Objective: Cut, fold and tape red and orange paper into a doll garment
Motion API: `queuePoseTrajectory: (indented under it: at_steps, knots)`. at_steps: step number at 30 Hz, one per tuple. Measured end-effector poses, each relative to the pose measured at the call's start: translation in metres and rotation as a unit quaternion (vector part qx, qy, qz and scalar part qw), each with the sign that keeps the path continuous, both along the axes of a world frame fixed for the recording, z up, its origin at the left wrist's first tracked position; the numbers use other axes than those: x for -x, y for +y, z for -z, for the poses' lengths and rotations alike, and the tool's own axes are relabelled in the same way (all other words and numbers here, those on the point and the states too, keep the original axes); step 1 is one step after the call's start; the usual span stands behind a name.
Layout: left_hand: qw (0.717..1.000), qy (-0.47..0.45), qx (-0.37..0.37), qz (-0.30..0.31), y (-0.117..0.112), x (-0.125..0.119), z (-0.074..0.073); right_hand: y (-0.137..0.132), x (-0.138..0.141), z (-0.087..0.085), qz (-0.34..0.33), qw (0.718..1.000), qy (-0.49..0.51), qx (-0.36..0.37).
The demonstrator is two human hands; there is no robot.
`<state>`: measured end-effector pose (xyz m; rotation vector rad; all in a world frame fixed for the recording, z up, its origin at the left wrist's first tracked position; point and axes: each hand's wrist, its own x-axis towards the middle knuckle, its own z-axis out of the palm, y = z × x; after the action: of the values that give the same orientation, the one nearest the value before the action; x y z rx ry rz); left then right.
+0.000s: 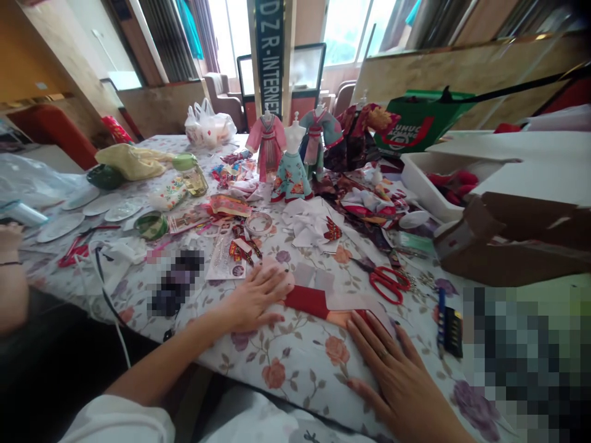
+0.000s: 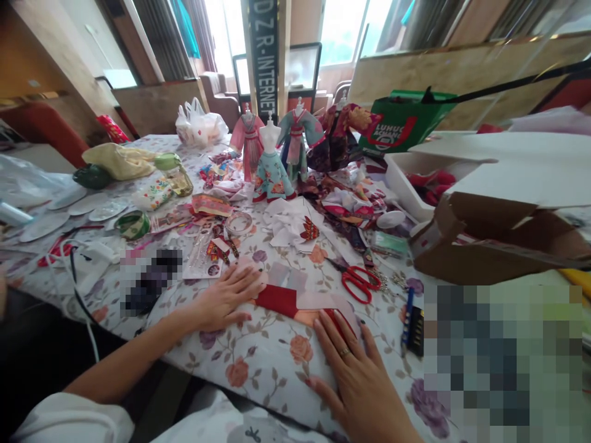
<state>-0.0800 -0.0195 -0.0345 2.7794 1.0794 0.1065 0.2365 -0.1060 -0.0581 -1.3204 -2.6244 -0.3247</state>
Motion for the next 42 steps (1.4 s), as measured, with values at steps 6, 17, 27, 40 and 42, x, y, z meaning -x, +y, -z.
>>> queuePoseTrajectory:
  at_steps: [6, 17, 27, 40, 42]
  knots:
    - [0.998, -0.033, -0.044, -0.017, 0.000, -0.001, -0.005, 0.000, -0.005, -0.002, 0.004, 0.999, 0.041, 0.017]
    - [0.946, -0.032, -0.097, -0.307, 0.102, -0.010, -0.037, 0.064, 0.012, -0.046, 0.009, 0.945, 0.327, 0.016]
    - [0.935, -0.126, -0.085, -0.320, 0.095, -0.027, -0.062, 0.096, 0.031, -0.063, 0.015, 0.891, 0.451, 0.051]
    - [0.828, -0.531, 0.153, -0.098, 0.029, -0.070, -0.036, 0.083, 0.040, -0.048, -0.035, 0.821, 0.542, 0.173]
    - [0.851, -0.508, 0.083, -0.100, 0.025, -0.074, -0.030, 0.080, 0.042, -0.044, -0.029, 0.847, 0.518, 0.118]
